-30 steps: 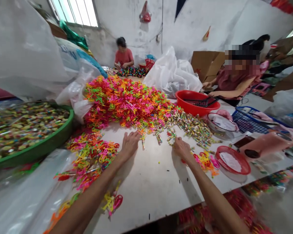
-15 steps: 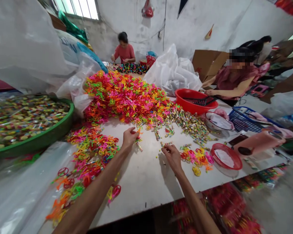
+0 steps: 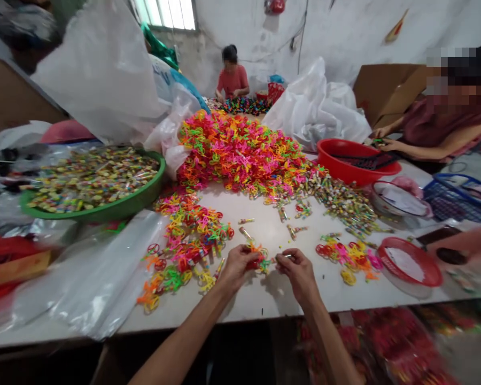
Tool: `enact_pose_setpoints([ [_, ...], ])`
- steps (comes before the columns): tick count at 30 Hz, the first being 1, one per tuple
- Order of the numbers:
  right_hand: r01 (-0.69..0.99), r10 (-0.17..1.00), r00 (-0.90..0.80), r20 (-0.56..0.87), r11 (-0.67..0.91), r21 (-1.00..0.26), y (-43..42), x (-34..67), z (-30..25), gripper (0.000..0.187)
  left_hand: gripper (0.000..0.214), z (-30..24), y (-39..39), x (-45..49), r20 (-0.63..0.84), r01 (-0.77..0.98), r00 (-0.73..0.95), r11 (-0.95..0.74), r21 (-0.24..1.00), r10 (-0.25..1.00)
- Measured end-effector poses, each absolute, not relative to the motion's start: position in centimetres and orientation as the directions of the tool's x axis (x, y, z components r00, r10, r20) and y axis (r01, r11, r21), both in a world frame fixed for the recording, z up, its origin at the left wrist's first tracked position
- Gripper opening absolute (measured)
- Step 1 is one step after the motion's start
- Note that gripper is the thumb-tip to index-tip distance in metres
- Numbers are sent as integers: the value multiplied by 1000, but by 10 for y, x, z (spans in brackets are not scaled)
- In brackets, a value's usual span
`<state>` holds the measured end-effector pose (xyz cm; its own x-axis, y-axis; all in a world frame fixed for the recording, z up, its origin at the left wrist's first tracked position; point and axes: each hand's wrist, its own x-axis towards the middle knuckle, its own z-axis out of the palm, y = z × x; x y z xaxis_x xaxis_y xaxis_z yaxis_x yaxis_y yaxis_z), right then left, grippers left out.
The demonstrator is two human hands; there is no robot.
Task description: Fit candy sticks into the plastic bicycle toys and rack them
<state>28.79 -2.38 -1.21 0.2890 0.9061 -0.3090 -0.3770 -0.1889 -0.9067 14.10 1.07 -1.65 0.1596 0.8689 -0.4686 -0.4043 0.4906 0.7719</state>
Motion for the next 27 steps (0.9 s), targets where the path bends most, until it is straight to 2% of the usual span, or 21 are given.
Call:
enact_pose_setpoints([
  [6,-423,928,186,-323,-221,-879,-28,280,-11,25,30,-16,12,133,-488,-450,297,571,687,821],
  [11,-458,941,116,-317,-232,-858,-29,279,-10,20,28,-10,6,129,-475,-405,353,589,699,806],
  [13,-461,942,163,-295,-191,-867,-29,280,-8,20,35,-11,5,126,-433,-301,303,517,802,849],
  [15,-394,941,235,-242,-136,-909,-28,279,-3,19,41,-13,3,124,-341,-106,218,370,923,914],
  [18,-101,970,212,-119,-100,-990,-24,276,7,14,42,-14,1,123,-195,118,261,169,978,946],
  [20,69,990,103,-101,-109,-992,-21,276,12,10,38,-11,1,121,-165,81,314,147,986,935],
  [21,99,991,49,-124,-129,-987,-21,276,13,9,37,-8,1,119,-174,19,317,177,984,932],
  [24,3,975,-43,-220,-220,-975,-24,279,12,14,38,-1,1,114,-256,-185,328,328,926,909],
  [27,-154,967,-52,-250,-255,-955,-30,281,7,19,37,0,0,111,-298,-268,392,418,868,870],
])
